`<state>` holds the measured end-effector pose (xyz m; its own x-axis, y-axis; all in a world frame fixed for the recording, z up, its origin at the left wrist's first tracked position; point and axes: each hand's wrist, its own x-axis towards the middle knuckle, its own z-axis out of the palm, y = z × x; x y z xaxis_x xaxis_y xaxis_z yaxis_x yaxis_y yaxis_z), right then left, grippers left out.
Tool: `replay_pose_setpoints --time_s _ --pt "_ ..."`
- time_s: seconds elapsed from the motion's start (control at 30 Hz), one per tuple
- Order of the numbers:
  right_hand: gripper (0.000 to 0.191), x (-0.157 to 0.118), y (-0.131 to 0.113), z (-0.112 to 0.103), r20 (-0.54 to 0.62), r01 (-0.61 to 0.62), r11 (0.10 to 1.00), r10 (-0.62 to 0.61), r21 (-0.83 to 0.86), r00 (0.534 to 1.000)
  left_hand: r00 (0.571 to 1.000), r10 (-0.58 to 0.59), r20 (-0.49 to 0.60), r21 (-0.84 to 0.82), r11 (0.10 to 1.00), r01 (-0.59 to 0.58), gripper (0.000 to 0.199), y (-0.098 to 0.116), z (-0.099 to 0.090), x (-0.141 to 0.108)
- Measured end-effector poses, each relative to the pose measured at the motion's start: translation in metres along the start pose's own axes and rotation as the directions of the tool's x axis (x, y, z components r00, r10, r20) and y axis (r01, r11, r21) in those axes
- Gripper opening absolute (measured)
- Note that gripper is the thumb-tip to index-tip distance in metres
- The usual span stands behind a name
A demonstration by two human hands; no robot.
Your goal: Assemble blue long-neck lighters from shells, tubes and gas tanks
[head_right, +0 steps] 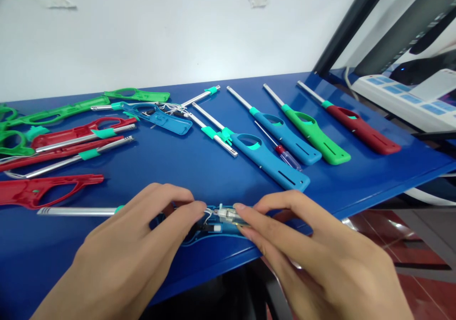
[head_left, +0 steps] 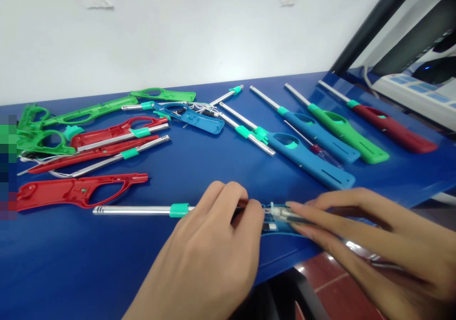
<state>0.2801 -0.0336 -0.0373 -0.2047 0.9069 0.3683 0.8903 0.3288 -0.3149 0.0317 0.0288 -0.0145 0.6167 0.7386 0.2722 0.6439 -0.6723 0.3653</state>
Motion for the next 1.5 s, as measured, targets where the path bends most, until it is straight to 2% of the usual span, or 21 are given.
replay_pose_setpoints --time_s 0.13,0.33,0.47,0.73,0.9,1.0,1.13,1.3,1.5 --pt "0.032 -0.001 0.002 0.0 0.007 0.002 1.0 -0.002 0.009 1.0 1.0 -0.009 0.008 0.017 1.0 0.009 0.023 0.001 0.001 0.0" --pt "0.032 -0.003 0.001 0.001 0.006 -0.011 1.0 0.011 0.012 1.0 0.999 0.045 -0.023 0.136 0.99 -0.042 0.044 0.002 0.009 -0.006" --pt "0.03 -0.002 0.0 0.001 -0.023 -0.034 0.999 0.035 0.037 0.999 0.995 0.066 -0.074 0.147 0.988 -0.054 0.043 0.003 0.012 -0.005" --pt "0.034 0.002 0.001 0.0 0.014 -0.026 0.997 0.025 0.071 1.0 0.997 0.024 -0.071 0.095 0.995 -0.017 0.039 0.004 0.015 -0.004" --pt "0.029 0.003 -0.004 0.0 -0.013 -0.053 0.994 0.054 0.098 0.998 1.0 0.013 0.014 0.058 0.998 -0.014 0.023 0.0 0.007 0.002" --pt "0.03 0.004 -0.005 -0.001 -0.015 -0.055 0.992 0.057 0.114 0.998 1.0 0.023 0.011 0.04 0.999 -0.024 0.021 -0.001 0.0 0.007" --pt "0.037 0.003 0.0 -0.002 0.015 0.013 0.995 -0.014 0.101 1.0 0.999 0.042 0.004 0.035 0.999 -0.042 0.024 0.0 0.001 0.005" --pt "0.041 0.004 0.008 -0.002 0.034 0.074 0.993 -0.078 0.089 0.996 0.999 0.048 -0.02 0.068 0.997 -0.046 0.042 0.004 0.009 -0.003" --pt "0.039 0.004 0.002 -0.002 0.025 0.036 0.996 -0.038 0.078 0.999 0.997 0.054 -0.053 0.078 0.996 -0.05 0.045 0.004 0.014 -0.007"
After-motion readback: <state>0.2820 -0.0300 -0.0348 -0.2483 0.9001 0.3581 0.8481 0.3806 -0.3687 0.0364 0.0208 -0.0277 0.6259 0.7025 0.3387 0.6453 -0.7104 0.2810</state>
